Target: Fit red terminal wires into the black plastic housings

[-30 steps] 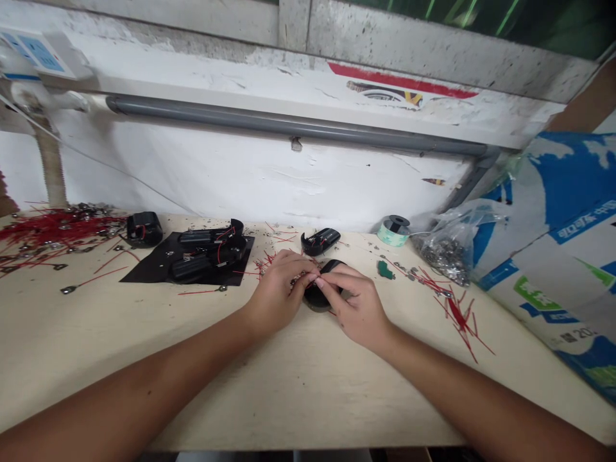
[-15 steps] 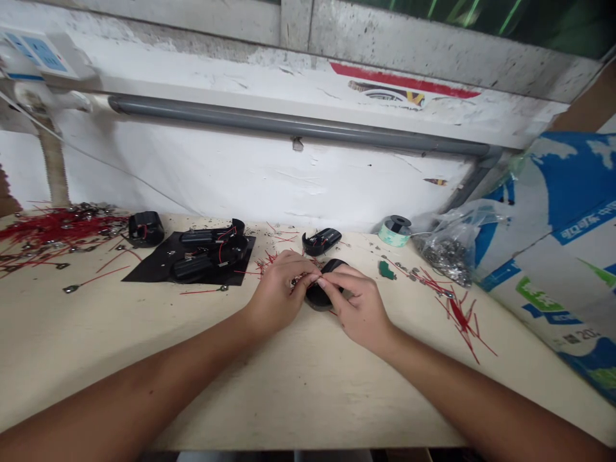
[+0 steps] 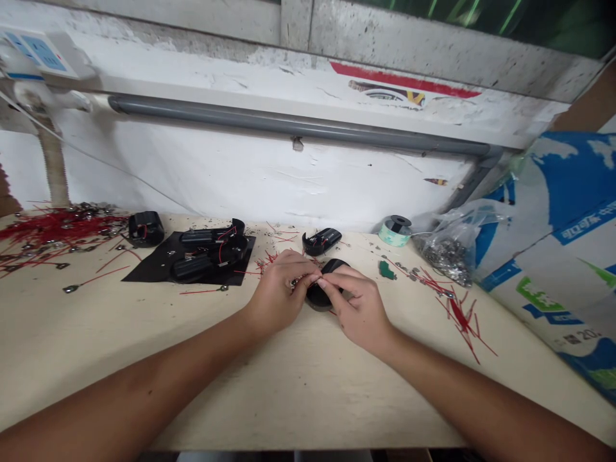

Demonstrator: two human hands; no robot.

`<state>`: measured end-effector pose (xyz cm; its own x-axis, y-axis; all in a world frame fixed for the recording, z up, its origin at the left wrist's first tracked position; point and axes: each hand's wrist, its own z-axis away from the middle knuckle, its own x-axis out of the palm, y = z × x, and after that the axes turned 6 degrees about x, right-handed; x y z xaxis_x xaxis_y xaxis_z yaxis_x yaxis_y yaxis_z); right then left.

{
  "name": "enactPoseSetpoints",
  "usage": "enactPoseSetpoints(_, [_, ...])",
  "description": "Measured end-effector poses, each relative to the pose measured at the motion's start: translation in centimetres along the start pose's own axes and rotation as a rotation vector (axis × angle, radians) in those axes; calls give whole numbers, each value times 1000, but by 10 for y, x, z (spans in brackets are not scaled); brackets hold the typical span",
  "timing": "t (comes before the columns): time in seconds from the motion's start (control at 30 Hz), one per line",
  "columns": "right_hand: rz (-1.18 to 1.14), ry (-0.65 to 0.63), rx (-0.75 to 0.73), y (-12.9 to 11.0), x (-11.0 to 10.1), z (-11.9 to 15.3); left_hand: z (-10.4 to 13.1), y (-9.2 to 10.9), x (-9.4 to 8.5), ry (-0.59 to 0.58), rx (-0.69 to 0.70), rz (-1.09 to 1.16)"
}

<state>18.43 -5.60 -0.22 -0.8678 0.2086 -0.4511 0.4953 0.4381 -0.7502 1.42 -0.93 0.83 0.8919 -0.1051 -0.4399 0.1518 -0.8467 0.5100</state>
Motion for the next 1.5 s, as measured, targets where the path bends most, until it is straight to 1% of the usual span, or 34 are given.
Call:
enactPoseSetpoints(0.17, [101,-12,-48,-3,-2,1,1,-1,0,6,25,-16])
enactPoseSetpoints(0.27, [167,-5,-83,-6,-3,1,3,-2,2,31,59,-23])
enactPoseSetpoints(0.47, [158,26,-74,-5,-1,0,4,-9,3,38,70,-43])
enactPoseSetpoints(0.6, [201,45,-132,-5,-1,0,4,-10,1,26,147,-76])
enactPoseSetpoints(0.67, [213,43,-142,-6,-2,0,3,-9,1,29,148,-71])
enactPoseSetpoints(0.8, [214,31,-121,-6,-2,0,3,-8,2,28,107,-40])
enactPoseSetpoints(0.9, [177,25,-70,-5,-1,1,3,-7,2,31,79,-13])
enactPoseSetpoints(1.07, [120,14,-11,-3,-1,1,2,-6,1,26,66,6])
enactPoseSetpoints(1.4, [149,-3,-16,-5,0,2,1,-6,2,20,93,-10])
enactPoseSetpoints(1.5, [125,3,3,-4,0,2,1,-6,1,27,75,8])
